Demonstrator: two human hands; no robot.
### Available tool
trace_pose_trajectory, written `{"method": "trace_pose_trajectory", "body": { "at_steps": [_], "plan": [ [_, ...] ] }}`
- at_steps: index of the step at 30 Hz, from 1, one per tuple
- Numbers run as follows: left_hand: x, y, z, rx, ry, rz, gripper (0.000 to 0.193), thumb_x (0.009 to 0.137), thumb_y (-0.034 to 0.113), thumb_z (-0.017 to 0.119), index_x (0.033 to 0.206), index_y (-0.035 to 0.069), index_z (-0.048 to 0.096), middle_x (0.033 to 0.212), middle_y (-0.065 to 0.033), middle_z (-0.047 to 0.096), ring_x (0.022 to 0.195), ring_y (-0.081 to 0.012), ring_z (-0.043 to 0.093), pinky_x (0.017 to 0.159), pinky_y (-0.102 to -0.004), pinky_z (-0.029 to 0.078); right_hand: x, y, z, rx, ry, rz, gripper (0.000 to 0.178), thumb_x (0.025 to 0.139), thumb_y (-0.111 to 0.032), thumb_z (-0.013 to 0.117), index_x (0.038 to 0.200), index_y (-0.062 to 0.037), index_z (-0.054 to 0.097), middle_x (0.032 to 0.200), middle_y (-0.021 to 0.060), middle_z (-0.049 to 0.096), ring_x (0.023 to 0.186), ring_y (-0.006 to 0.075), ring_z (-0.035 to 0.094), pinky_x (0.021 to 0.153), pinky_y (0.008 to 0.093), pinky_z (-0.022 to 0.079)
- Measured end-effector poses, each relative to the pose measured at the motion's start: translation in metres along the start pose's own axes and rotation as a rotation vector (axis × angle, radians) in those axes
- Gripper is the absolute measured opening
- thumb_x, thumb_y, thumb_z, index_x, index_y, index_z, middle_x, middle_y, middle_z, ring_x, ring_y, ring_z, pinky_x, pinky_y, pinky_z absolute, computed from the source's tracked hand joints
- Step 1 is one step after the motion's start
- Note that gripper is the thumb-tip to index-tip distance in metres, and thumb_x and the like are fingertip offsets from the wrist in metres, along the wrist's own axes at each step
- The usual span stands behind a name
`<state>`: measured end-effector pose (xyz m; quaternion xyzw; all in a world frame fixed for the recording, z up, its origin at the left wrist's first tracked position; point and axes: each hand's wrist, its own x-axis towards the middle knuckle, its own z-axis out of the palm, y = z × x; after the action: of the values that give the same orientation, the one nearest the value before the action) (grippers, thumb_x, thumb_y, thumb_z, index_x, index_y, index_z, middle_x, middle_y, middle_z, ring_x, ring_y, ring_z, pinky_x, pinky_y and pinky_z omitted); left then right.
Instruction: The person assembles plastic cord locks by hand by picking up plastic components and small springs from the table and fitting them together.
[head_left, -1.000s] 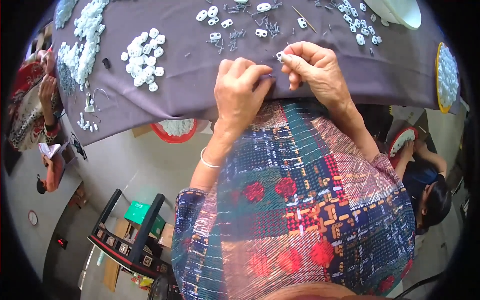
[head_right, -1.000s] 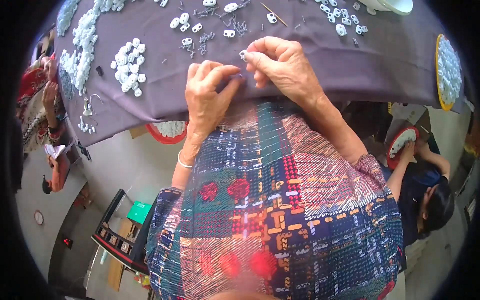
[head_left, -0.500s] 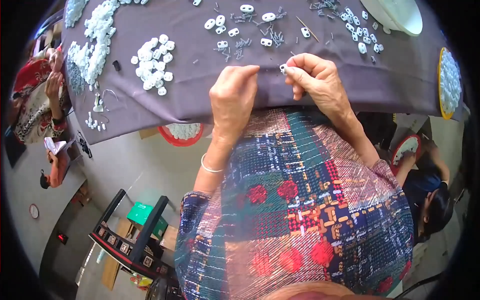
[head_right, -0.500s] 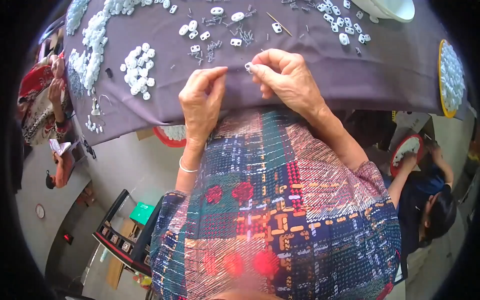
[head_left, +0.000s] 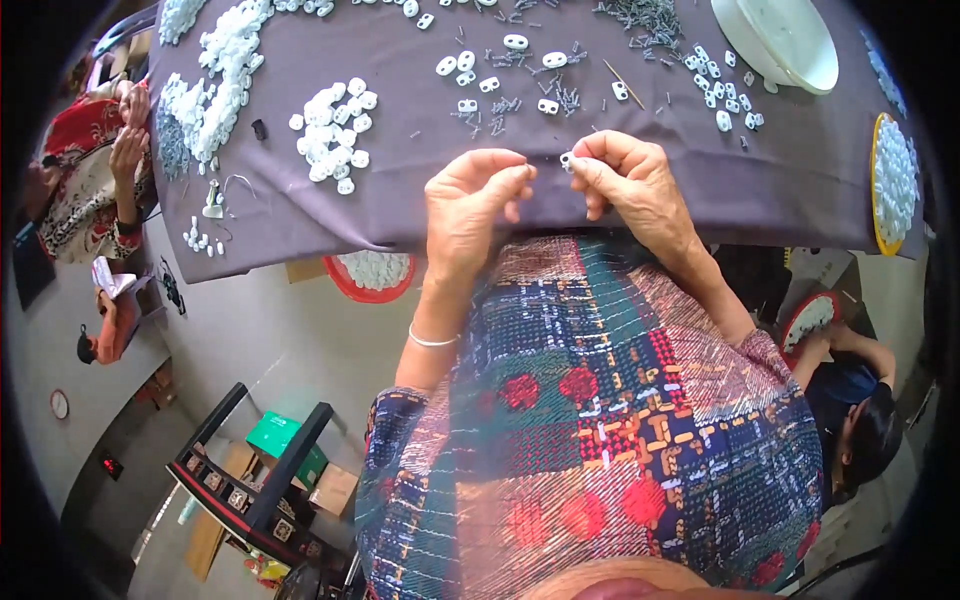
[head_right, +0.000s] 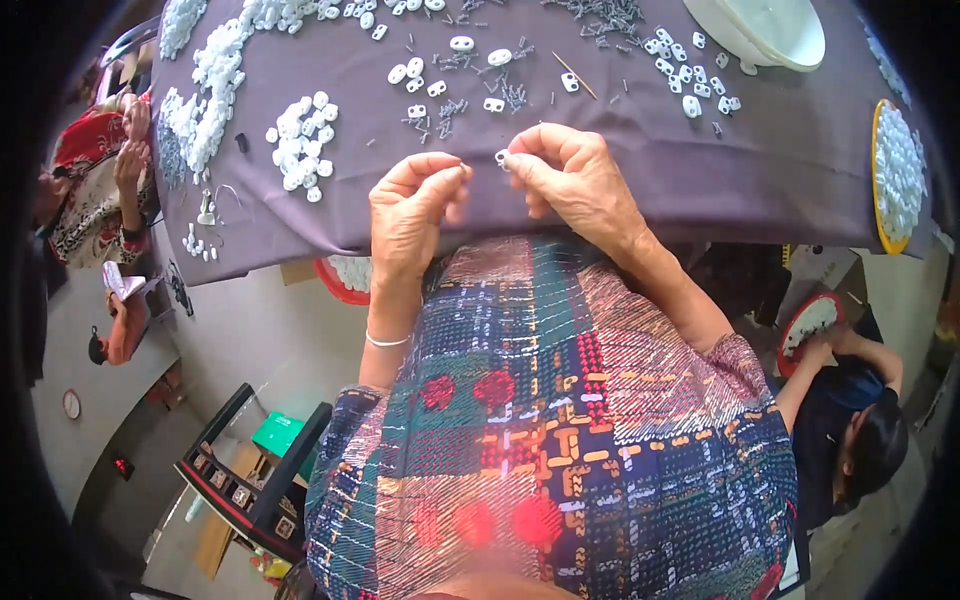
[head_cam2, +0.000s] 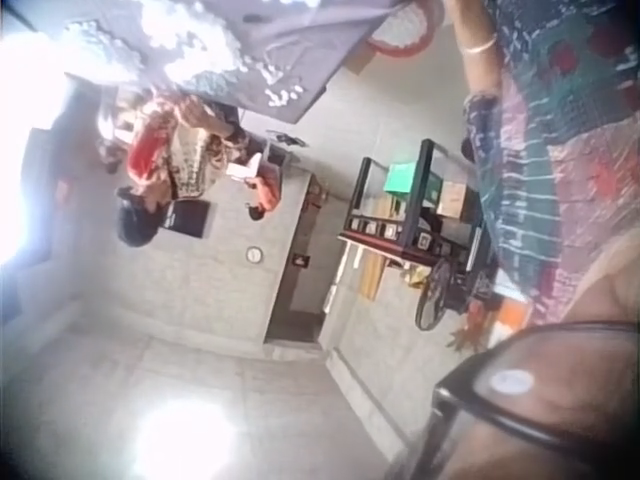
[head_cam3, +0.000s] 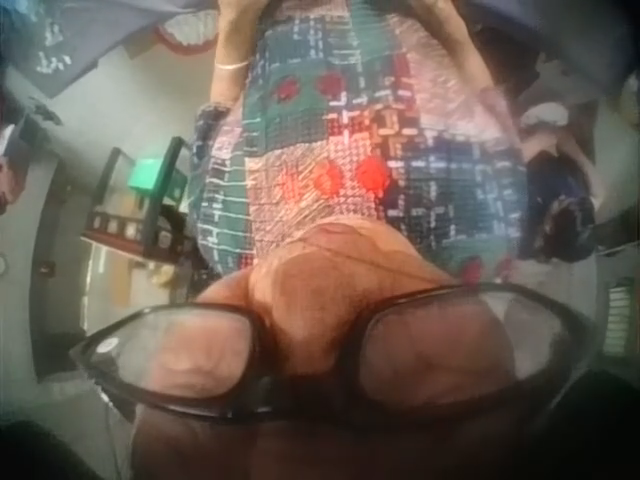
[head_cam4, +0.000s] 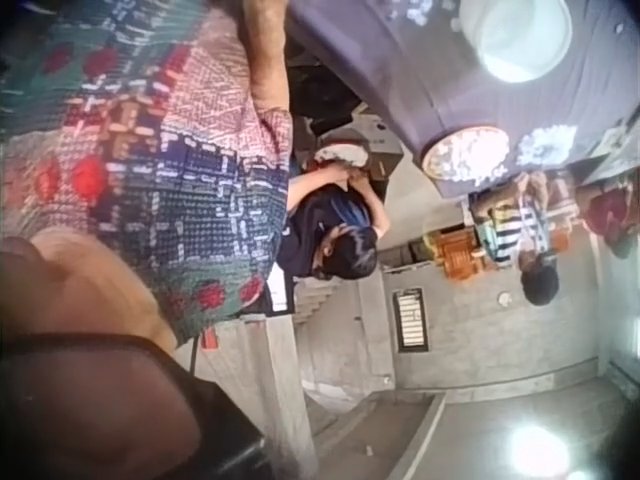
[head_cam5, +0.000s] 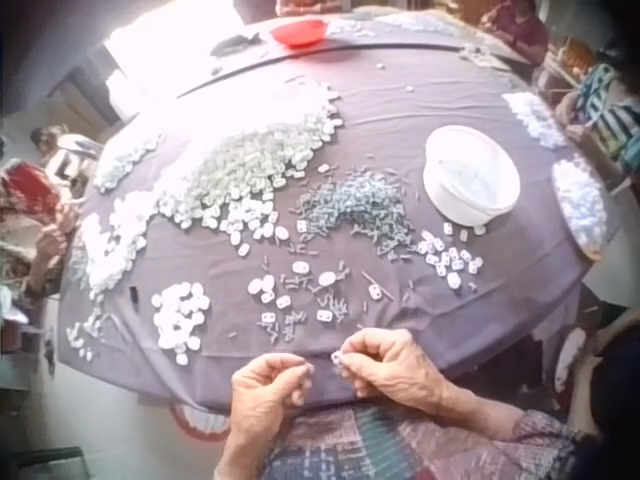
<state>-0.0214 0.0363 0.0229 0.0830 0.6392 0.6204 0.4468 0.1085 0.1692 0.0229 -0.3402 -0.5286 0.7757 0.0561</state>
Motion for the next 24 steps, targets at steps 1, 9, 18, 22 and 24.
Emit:
{"method": "trace_pose_trajectory", "body": {
  "at_steps": [1, 9, 18, 22, 24],
  "plan": [
    [-0.001, 0.000, -0.001, -0.262, -0.073, -0.124, 0.012, 0.080, 0.002, 0.062, 0.091, -0.002, 0.061, 0.084, -0.0099, 0.065, 0.069, -0.0130, 0.060, 0.056, -0.0216, 0.047, -0.001, -0.001, 0.001, -0.002, -0.001, 0.002, 0.013, 0.087, -0.014, 0.057, 0.091, -0.0007, 0.059, 0.071, 0.0002, 0.057, 0.054, 0.0033, 0.049, 0.049, 0.0177, 0.044],
    [-0.011, -0.016, 0.008, -0.475, -0.031, -0.146, 0.018, 0.081, 0.003, 0.062, 0.098, -0.001, 0.058, 0.088, -0.0123, 0.064, 0.074, -0.0162, 0.063, 0.056, -0.0228, 0.049, -0.010, -0.013, 0.016, -0.073, 0.040, -0.077, 0.014, 0.087, -0.012, 0.057, 0.092, 0.0013, 0.058, 0.072, 0.0006, 0.057, 0.055, 0.0033, 0.048, 0.051, 0.0176, 0.042],
    [-0.017, -0.015, 0.018, -0.428, 0.006, -0.001, 0.017, 0.081, 0.000, 0.061, 0.097, -0.001, 0.059, 0.087, -0.0106, 0.064, 0.076, -0.0169, 0.063, 0.059, -0.0245, 0.050, -0.012, -0.009, 0.021, -0.028, 0.040, -0.078, 0.013, 0.087, -0.009, 0.057, 0.093, 0.0023, 0.058, 0.074, 0.0004, 0.058, 0.056, 0.0029, 0.049, 0.052, 0.0167, 0.043],
    [-0.018, -0.014, 0.021, -0.368, 0.031, 0.029, 0.015, 0.080, 0.000, 0.062, 0.096, -0.001, 0.059, 0.085, -0.0098, 0.064, 0.075, -0.0158, 0.063, 0.059, -0.0243, 0.050, -0.011, -0.008, 0.020, -0.045, 0.036, -0.093, 0.013, 0.087, -0.009, 0.057, 0.093, 0.0025, 0.058, 0.075, 0.0012, 0.059, 0.056, 0.0030, 0.049, 0.052, 0.0169, 0.043],
    [-0.018, -0.014, 0.022, -0.341, 0.043, 0.046, 0.014, 0.081, 0.001, 0.062, 0.095, -0.001, 0.060, 0.083, -0.0096, 0.064, 0.074, -0.0151, 0.063, 0.060, -0.0240, 0.050, -0.010, -0.006, 0.019, -0.049, 0.033, -0.087, 0.014, 0.087, -0.009, 0.057, 0.093, 0.0026, 0.058, 0.076, 0.0022, 0.060, 0.056, 0.0031, 0.049, 0.052, 0.0171, 0.043]
  ]
}}
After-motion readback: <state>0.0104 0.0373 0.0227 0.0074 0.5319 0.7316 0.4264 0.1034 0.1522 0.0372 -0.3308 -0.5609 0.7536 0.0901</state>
